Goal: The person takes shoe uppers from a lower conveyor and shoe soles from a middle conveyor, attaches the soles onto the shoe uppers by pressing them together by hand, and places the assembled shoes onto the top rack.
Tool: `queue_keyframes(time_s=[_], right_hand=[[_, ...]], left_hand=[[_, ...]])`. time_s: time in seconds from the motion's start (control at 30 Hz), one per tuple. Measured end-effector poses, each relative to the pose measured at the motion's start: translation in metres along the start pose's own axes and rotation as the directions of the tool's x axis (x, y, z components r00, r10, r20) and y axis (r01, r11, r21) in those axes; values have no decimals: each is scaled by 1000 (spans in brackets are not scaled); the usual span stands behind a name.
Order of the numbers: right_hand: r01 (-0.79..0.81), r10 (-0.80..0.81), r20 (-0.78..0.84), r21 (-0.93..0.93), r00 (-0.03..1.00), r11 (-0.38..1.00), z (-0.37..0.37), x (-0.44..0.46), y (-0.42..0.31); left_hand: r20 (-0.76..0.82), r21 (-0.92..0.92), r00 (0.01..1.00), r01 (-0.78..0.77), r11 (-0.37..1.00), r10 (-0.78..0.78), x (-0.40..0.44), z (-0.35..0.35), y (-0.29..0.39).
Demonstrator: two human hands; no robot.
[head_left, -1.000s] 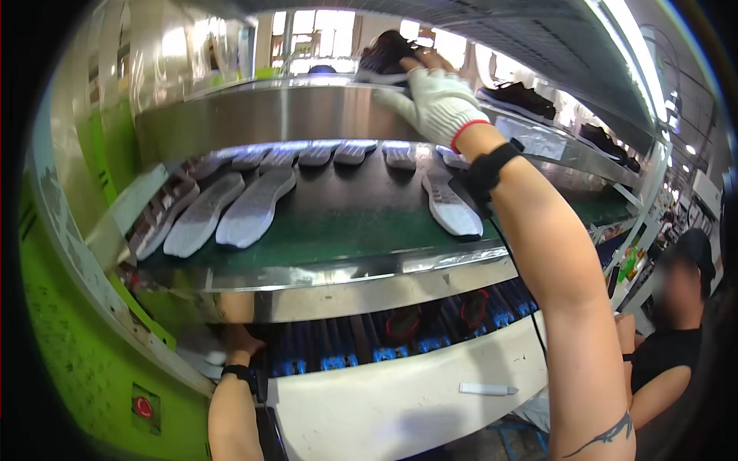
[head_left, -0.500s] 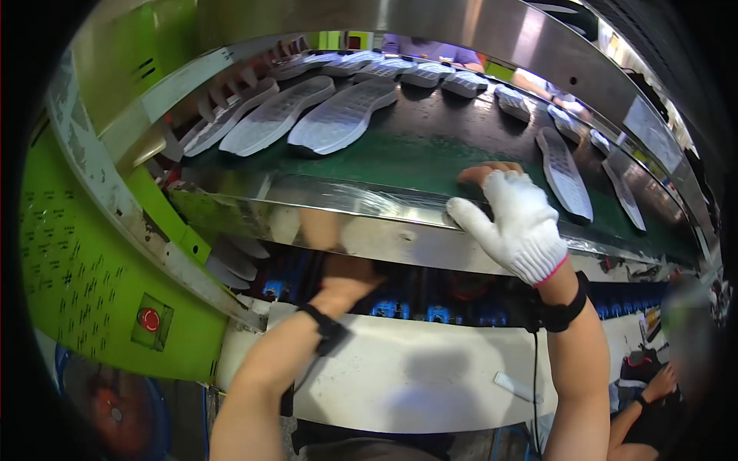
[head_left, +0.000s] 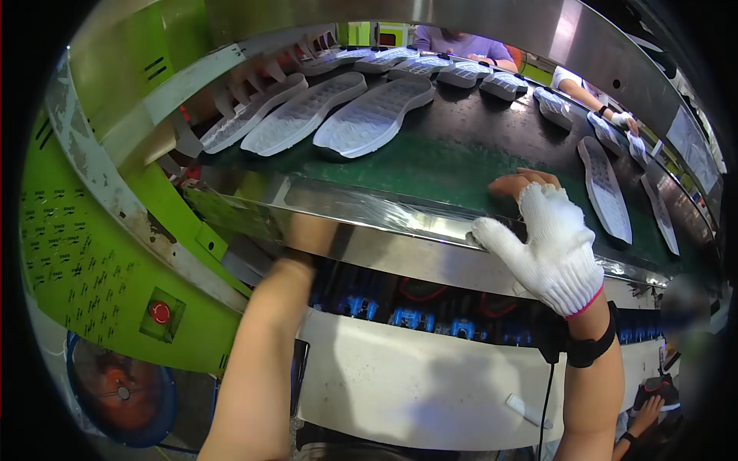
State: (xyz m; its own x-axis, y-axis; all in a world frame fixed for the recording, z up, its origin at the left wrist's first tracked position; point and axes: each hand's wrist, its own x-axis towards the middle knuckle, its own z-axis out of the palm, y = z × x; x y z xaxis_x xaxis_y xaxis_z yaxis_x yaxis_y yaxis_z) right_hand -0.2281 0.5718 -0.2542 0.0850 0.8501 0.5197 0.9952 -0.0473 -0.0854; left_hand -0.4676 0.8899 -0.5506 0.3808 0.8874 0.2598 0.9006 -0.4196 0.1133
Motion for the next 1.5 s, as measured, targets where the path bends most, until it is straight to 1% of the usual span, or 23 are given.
queue_keyframes(time_s=[0.13, 0.4, 0.43, 0.5, 0.53, 0.6, 0.63, 0.67, 0.73, 0.77, 0.83, 0.93, 0.97, 1.0, 1.07, 1.1, 1.17, 1.23, 1.27, 1.3, 1.33, 1.37, 1.5], right_hand=[[-27, 27, 11, 25, 1000, 999, 0, 3, -3], [-106, 106, 42, -2, 994, 994, -1, 5, -15], [-106, 108, 65, -27, 992, 994, 0, 7, -14], [-108, 113, 80, -69, 990, 992, 0, 9, -12], [-103, 107, 82, -43, 991, 994, 1, 8, -11], [-100, 100, 97, -6, 990, 995, -2, 8, -16], [-99, 100, 91, -15, 991, 995, -4, 8, -20], [-123, 126, 114, -31, 985, 992, -5, 9, -23], [-154, 162, 142, -63, 977, 986, -6, 11, -26], [-160, 169, 131, -77, 977, 984, -4, 11, -25], [-103, 108, 61, -77, 992, 992, 3, 10, -21], [-131, 135, 43, -79, 990, 988, 4, 12, -24], [-163, 167, 50, -64, 985, 984, 5, 14, -27], [-148, 150, 54, -34, 987, 988, 7, 18, -29], [-50, 50, 12, 68, 999, 996, 24, 31, -37], [37, -25, -103, 120, 994, 992, 39, 39, -48], [67, -65, -22, 147, 998, 987, 48, 62, -74], [69, -64, -32, 177, 997, 982, 66, 84, -97], [37, -41, 20, 164, 999, 986, 66, 91, -106], [-67, 42, 165, 148, 985, 987, 58, 101, -114], [-136, 110, 234, 97, 966, 986, 56, 108, -118], [-121, 103, 232, 63, 967, 991, 60, 115, -117], [19, -12, 188, -36, 982, 999, 63, 123, -102]], left_hand=[[80, 94, 994, 63, 994, -71, -13, 20, -65], [26, 190, 983, -181, 965, 179, -25, 26, -65], [7, 185, 983, -183, 965, 185, -22, 3, -49], [303, 327, 949, -191, 926, 89, -39, -77, -2], [139, 245, 966, -246, 938, 217, -52, -91, 2], [277, 225, 893, -419, 879, 355, -82, -136, 25], [-79, 189, 776, -605, 774, 626, -101, -131, 17], [382, 46, 773, -563, 825, 507, -120, -173, 39], [241, -134, 707, -654, 744, 665, -169, -197, 54], [315, -173, 602, -724, 667, 734, -190, -204, 59], [257, -277, 390, -847, 454, 884, -229, -175, 60], [221, -306, 344, -864, 399, 913, -226, -173, 55], [152, -451, 341, -811, 372, 928, -214, -166, 47], [82, -584, 341, -745, 323, 936, -203, -165, 46], [-217, -502, 405, -827, 254, 888, -175, -216, 54], [-374, -446, 461, -850, 280, 804, -156, -244, 57], [-659, -266, 530, -828, 493, 533, -118, -284, 57], [-839, -110, 468, -647, 754, 279, -69, -296, 51], [-813, -189, 553, -548, 815, 183, -44, -288, 42], [-675, -302, 734, -377, 876, 83, -18, -266, 25], [-419, -370, 908, -153, 916, -18, -15, -275, 27], [-363, -359, 930, -201, 911, 62, -13, -279, 27], [-431, -439, 897, -300, 847, 94, 2, -261, 8]])
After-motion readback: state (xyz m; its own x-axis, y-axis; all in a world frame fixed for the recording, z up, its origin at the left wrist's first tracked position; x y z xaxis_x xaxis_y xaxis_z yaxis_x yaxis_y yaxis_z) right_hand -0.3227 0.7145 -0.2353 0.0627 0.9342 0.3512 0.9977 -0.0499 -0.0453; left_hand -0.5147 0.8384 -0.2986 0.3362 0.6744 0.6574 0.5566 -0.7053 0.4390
